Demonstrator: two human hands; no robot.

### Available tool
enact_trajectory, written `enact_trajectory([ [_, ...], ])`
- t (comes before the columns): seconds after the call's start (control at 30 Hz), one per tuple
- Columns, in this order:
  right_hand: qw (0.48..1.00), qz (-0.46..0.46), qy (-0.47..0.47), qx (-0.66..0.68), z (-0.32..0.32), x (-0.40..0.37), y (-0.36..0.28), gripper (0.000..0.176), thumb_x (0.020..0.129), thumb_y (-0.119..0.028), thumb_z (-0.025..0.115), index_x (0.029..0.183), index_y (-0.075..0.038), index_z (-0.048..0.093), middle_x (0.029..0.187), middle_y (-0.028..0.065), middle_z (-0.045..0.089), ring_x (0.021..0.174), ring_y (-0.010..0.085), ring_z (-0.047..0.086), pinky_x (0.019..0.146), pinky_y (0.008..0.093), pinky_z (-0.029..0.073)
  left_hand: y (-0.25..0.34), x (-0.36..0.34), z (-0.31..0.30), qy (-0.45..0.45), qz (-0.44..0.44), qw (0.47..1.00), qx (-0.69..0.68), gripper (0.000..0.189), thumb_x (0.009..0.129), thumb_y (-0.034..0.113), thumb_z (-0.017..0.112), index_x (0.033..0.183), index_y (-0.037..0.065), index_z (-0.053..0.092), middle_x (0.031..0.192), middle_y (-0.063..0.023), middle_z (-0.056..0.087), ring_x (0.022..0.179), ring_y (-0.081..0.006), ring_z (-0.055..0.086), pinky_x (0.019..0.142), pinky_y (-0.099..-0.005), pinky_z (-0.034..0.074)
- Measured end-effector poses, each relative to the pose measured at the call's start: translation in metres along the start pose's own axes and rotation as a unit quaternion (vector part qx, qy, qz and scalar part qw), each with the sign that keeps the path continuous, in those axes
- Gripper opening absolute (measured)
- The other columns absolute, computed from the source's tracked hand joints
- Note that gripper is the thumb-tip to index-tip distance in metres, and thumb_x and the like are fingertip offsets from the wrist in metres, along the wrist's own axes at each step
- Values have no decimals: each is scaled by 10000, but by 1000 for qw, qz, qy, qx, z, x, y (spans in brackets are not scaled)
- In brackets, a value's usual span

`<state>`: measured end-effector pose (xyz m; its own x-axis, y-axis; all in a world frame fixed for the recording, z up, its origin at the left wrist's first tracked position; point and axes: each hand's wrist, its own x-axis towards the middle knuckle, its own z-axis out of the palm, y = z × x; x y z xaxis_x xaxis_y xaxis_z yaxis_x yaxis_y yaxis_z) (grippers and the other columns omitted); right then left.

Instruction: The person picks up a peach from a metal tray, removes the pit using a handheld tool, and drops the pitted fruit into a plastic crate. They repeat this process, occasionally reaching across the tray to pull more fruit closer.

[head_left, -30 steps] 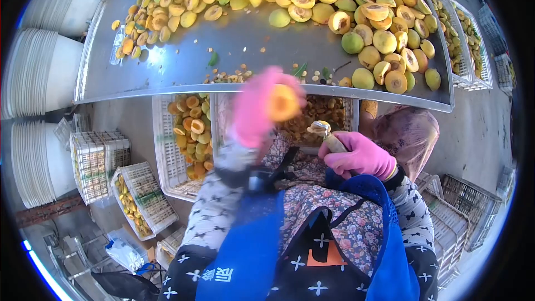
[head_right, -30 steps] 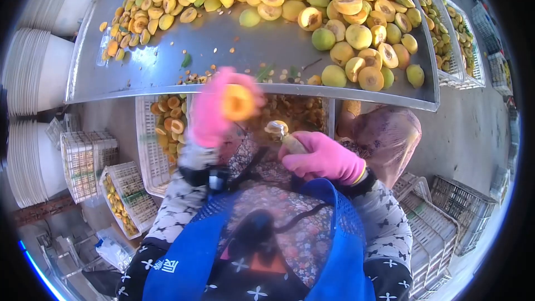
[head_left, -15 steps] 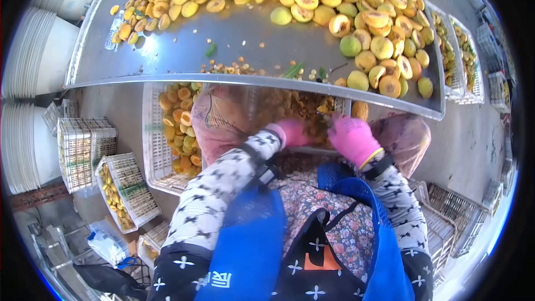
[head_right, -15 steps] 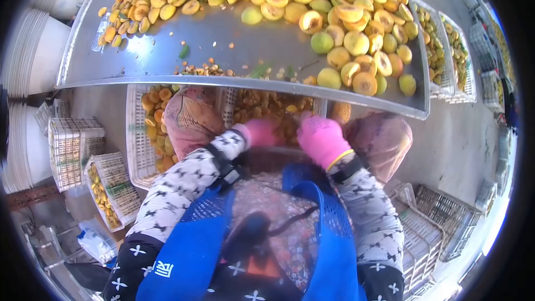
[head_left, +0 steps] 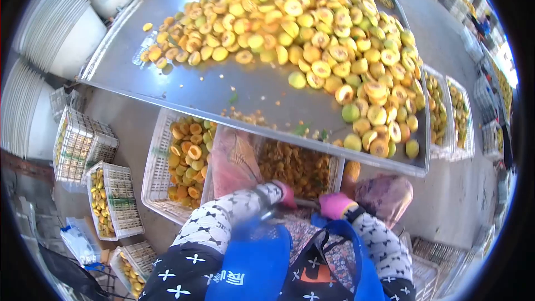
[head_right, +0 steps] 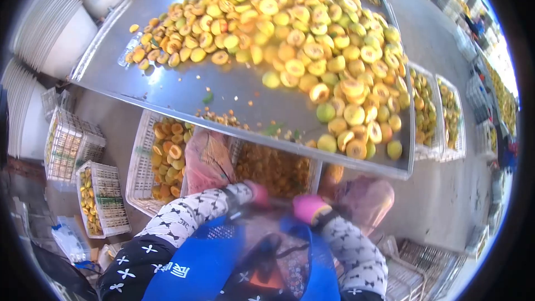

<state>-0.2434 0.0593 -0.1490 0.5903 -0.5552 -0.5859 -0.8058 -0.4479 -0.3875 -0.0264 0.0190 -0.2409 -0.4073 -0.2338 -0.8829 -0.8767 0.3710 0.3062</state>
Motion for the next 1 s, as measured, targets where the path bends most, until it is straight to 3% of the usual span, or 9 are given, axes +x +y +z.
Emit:
enact_trajectory([
  [0.13, 952, -74, 137, 264, -103, -36, -24, 337, 846, -325, 687, 973, -26, 597, 832, 190, 653, 812, 395, 639, 708, 458, 496, -17, -103, -78, 53, 353, 878, -317, 534, 912, 492, 612, 1194, 43, 682, 1093, -135, 716, 1015, -240, 657, 881, -359, 493],
  [0.23, 878, -5, 126, 461, -146, -52, -13, 310, 820, -179, 752, 1064, -17, 650, 845, 51, 678, 783, 129, 629, 701, 300, 498, -81, -192, -164, 302, 344, 772, -440, 357, 954, 274, 667, 1239, 58, 668, 1194, -64, 692, 1101, -156, 625, 987, -297, 482],
  [0.3, 779, 59, 99, 616, -190, -59, -14, 297, 783, -32, 730, 1070, -9, 659, 859, 14, 687, 753, 78, 617, 670, 224, 483, -131, -237, -215, 482, 128, 675, -543, 471, 962, 312, 651, 1347, 51, 580, 1241, -74, 672, 1137, -179, 616, 997, -323, 475],
  [0.4, 734, 112, 217, 634, -199, -52, 10, 271, 819, -67, 677, 1069, -2, 593, 707, 65, 645, 603, 117, 579, 575, 238, 449, -281, -216, -273, 758, 13, 526, -386, 487, 925, 283, 656, 1350, 75, 540, 1377, -135, 549, 1220, -272, 563, 1025, -361, 453],
  [0.53, 716, 52, 250, 649, -177, -49, 66, 215, 877, -10, 623, 1083, 6, 566, 715, 91, 619, 585, 154, 570, 530, 242, 440, -497, -172, -266, 685, -371, 623, 73, 639, 845, 154, 641, 1444, 92, 427, 1434, -203, 476, 1322, -380, 455, 1099, -417, 385],
  [0.6, 709, 105, 248, 652, -172, -46, 79, 236, 864, 11, 636, 1089, 12, 565, 714, 87, 615, 557, 155, 552, 517, 253, 442, -580, -128, -268, 780, -218, 563, -165, 519, 933, 216, 552, 1435, 123, 454, 1431, -185, 490, 1332, -369, 451, 1105, -416, 370],
  [0.8, 653, 145, 249, 700, -172, -36, 94, 283, 865, -6, 680, 1126, 3, 571, 736, 76, 618, 562, 130, 543, 512, 238, 428, -459, -126, -341, 778, -95, 583, -216, 398, 990, 148, 435, 1372, 127, 545, 1341, -182, 569, 1282, -337, 507, 1046, -393, 410],
  [0.93, 661, 147, 229, 699, -172, -32, 94, 294, 869, -7, 681, 1142, -7, 572, 750, 65, 617, 561, 114, 527, 506, 226, 411, -444, -118, -339, 830, -99, 542, 87, 447, 874, 47, 526, 1318, 77, 569, 1260, -178, 613, 1135, -364, 600, 983, -422, 481],
  [1.0, 668, 138, 216, 698, -172, -29, 89, 300, 870, -7, 682, 1150, -11, 573, 757, 60, 616, 560, 105, 519, 503, 220, 403, -413, -117, -333, 828, -7, 550, -107, 409, 882, 40, 534, 1286, 71, 591, 1244, -177, 619, 1141, -334, 603, 983, -403, 483],
])
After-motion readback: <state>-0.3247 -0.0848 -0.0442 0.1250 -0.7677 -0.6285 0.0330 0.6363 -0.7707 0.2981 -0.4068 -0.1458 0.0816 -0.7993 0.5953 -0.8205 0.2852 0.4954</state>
